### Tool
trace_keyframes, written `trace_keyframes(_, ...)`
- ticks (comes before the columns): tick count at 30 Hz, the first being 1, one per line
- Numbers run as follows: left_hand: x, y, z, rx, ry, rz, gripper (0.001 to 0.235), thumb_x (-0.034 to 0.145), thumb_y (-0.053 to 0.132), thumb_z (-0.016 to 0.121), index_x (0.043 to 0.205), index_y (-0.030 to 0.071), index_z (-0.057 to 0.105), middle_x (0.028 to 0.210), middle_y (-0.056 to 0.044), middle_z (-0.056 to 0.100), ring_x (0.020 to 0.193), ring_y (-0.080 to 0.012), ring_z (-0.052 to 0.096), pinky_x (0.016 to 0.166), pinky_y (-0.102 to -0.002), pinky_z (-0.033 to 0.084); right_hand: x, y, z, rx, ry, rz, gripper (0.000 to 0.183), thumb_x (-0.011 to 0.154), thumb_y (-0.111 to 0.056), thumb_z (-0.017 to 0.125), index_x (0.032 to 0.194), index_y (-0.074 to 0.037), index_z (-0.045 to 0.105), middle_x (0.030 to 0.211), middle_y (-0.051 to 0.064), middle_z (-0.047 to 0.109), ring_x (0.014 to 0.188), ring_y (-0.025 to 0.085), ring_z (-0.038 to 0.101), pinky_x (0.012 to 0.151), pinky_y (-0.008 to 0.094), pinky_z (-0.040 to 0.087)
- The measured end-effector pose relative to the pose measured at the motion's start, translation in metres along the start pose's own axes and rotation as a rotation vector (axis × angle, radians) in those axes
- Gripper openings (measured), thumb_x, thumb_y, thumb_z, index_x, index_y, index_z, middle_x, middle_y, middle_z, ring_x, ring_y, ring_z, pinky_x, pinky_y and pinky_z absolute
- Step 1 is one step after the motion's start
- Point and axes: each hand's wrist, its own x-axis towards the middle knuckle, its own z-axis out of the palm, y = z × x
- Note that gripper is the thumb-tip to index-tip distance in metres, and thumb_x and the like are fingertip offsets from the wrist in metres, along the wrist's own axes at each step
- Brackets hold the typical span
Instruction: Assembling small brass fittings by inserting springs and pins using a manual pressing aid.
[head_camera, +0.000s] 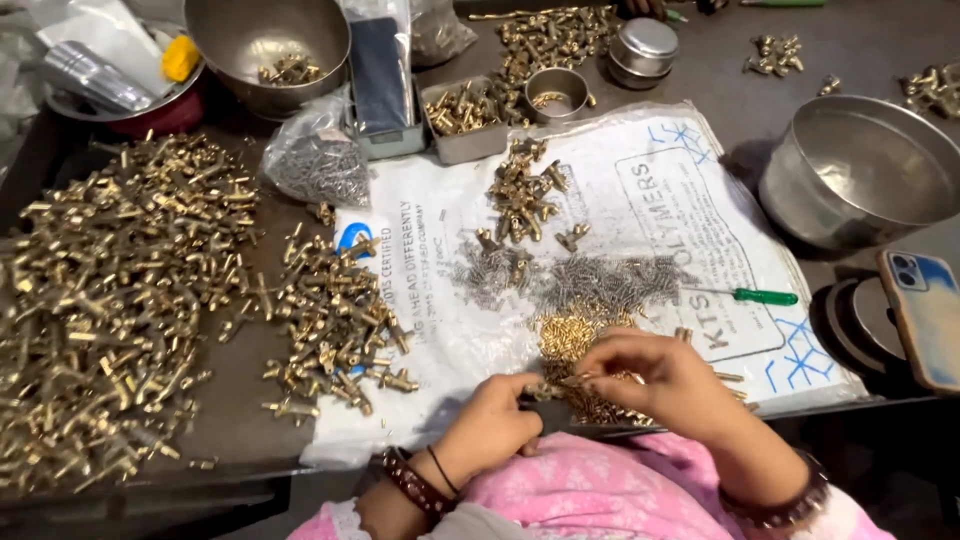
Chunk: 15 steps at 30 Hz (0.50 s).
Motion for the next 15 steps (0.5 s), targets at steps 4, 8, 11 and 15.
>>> trace_keyframes(4, 0.001, -0.005, -0.004, -0.114, -0.024, 0.085, 0.052, 0.083, -0.009, 0.059, 0.134, 0.000, 0.056, 0.080, -0.009, 0.072, 0.055, -0.0098, 0.064, 0.051, -0.024, 0.053, 0.015, 0.001, 0.014, 0.201, -0.099, 0.034, 0.022, 0.086, 0.003, 0.072, 0.107, 0.002, 0.078, 0.111, 0.007, 0.073, 0.099, 0.015, 0.070, 0.086, 0.029, 0.057)
trace_keyframes(8, -0.004, 0.023, -0.006, -0.020, -0.067, 0.215, 0.040, 0.083, -0.007, 0.061, 0.121, 0.003, 0.072, 0.079, -0.001, 0.070, 0.057, -0.0053, 0.061, 0.052, -0.022, 0.050, 0.025, 0.016, 0.020, 0.319, 0.036, 0.146, 0.021, 0.088, 0.001, 0.068, 0.106, 0.003, 0.078, 0.102, 0.010, 0.079, 0.093, 0.017, 0.073, 0.085, 0.031, 0.059)
trace_keyframes(11, 0.011, 0.031, -0.011, 0.042, -0.067, 0.204, 0.035, 0.084, -0.004, 0.064, 0.115, 0.006, 0.077, 0.074, 0.002, 0.068, 0.055, -0.0035, 0.057, 0.050, -0.021, 0.046, 0.040, 0.027, 0.017, 0.355, 0.080, 0.218, 0.021, 0.088, 0.000, 0.068, 0.106, 0.003, 0.078, 0.098, 0.011, 0.081, 0.090, 0.019, 0.074, 0.084, 0.032, 0.059)
trace_keyframes(15, 0.037, 0.003, -0.023, -0.007, -0.060, 0.153, 0.033, 0.082, -0.004, 0.064, 0.111, 0.007, 0.076, 0.069, 0.002, 0.066, 0.051, -0.0034, 0.054, 0.046, -0.021, 0.042, 0.055, 0.020, 0.019, 0.125, 0.024, 0.110, 0.019, 0.088, -0.003, 0.071, 0.105, -0.001, 0.079, 0.101, 0.009, 0.080, 0.093, 0.018, 0.074, 0.085, 0.031, 0.057)
